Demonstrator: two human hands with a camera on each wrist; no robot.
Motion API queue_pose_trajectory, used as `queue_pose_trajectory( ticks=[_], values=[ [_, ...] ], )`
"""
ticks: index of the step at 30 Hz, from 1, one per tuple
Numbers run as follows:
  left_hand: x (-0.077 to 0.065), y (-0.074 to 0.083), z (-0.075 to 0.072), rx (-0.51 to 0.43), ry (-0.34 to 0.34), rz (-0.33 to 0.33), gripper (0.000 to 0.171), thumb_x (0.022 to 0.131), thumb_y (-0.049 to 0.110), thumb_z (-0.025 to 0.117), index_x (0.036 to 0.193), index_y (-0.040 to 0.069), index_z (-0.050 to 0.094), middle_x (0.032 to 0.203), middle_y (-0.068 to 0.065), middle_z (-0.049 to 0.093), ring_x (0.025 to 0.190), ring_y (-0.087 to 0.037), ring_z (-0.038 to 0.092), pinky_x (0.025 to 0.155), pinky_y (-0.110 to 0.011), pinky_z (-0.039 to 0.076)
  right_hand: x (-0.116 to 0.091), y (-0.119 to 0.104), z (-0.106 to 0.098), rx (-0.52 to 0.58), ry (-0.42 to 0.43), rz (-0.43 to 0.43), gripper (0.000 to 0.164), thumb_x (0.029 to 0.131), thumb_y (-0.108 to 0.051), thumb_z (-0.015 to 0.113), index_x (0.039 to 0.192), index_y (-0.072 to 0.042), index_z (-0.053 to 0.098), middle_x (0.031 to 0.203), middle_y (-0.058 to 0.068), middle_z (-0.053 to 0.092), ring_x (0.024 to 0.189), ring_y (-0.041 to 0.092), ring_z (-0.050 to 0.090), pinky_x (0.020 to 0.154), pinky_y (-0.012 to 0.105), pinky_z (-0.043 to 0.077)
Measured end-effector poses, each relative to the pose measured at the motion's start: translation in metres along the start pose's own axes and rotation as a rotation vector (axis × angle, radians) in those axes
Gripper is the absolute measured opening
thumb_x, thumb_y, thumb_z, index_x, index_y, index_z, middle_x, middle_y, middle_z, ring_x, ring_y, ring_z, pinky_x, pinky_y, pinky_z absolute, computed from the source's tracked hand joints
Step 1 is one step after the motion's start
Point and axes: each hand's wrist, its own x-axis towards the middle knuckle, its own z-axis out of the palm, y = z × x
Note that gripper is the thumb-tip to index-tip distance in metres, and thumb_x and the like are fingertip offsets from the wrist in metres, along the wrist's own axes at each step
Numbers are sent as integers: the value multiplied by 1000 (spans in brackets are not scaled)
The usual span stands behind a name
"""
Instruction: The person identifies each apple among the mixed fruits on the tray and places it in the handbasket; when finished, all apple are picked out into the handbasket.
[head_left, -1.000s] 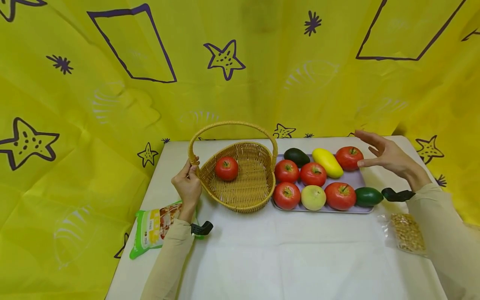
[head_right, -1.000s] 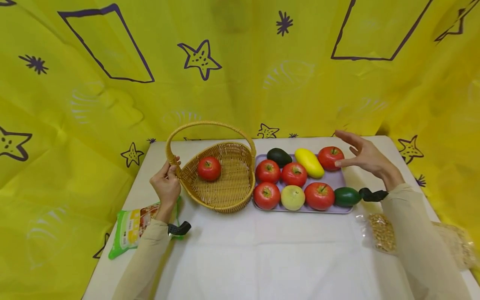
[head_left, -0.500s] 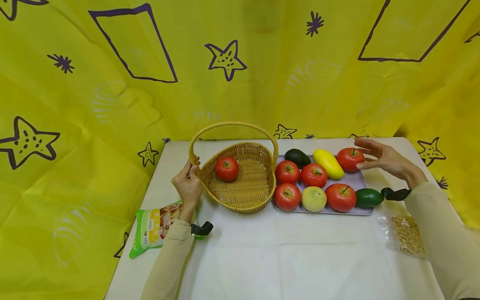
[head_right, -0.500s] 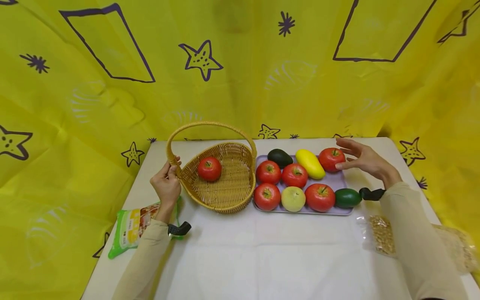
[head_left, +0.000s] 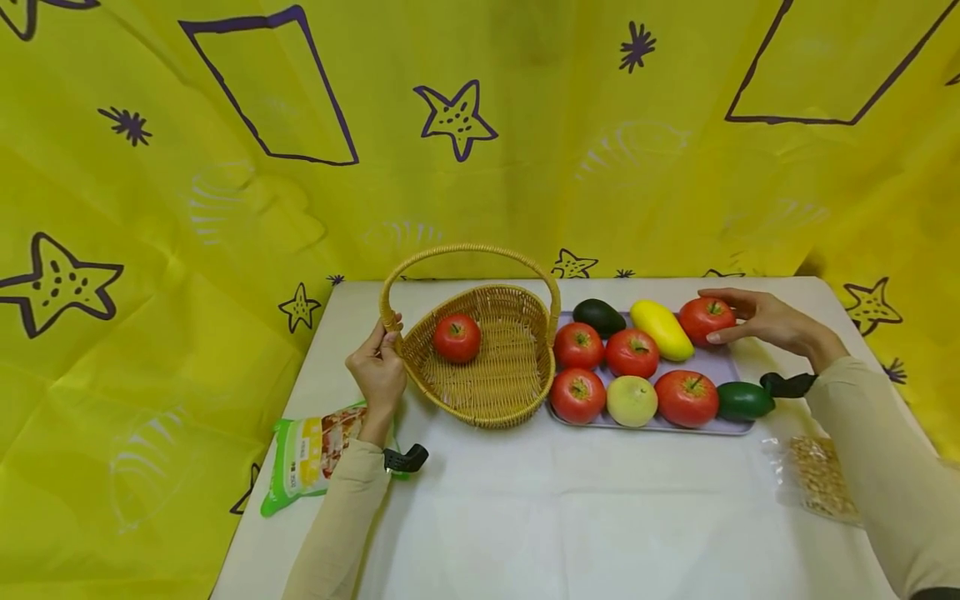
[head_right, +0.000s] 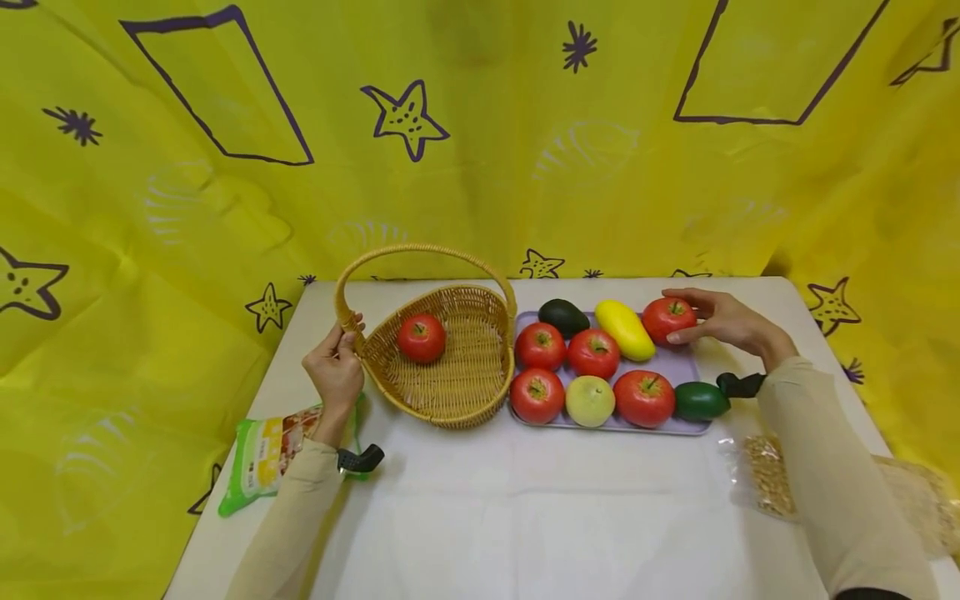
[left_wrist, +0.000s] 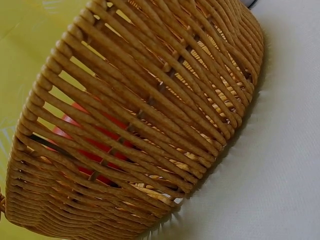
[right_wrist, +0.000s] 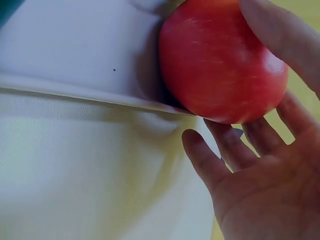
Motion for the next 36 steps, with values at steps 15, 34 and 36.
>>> queue_pose_trajectory(
  ticks=[15,34,36],
  values=[
    [0,31,2,38,-4,5,27,95,-20,60,121,-21,69,106,-37,74,99,-56,73,90,-9,55,-3,1,-4,64,115,18,81,91,-20,86,160,-8,47,115,-40,55,105,-13,55,85,7,48],
    [1,33,0,19,-10,14,29,95,-20,60,123,-21,67,107,-38,73,99,-58,72,88,-7,55,-23,-56,-12,199,240,-67,59,92,-12,83,147,-18,65,111,-32,70,104,-5,66,84,13,57],
    [1,33,0,15,-10,15,29,95,-20,60,123,-21,67,107,-39,73,99,-58,72,88,-7,55,-24,-65,-7,210,242,-92,59,91,-8,83,147,-14,65,112,-31,71,104,-3,67,84,16,59]
  ],
)
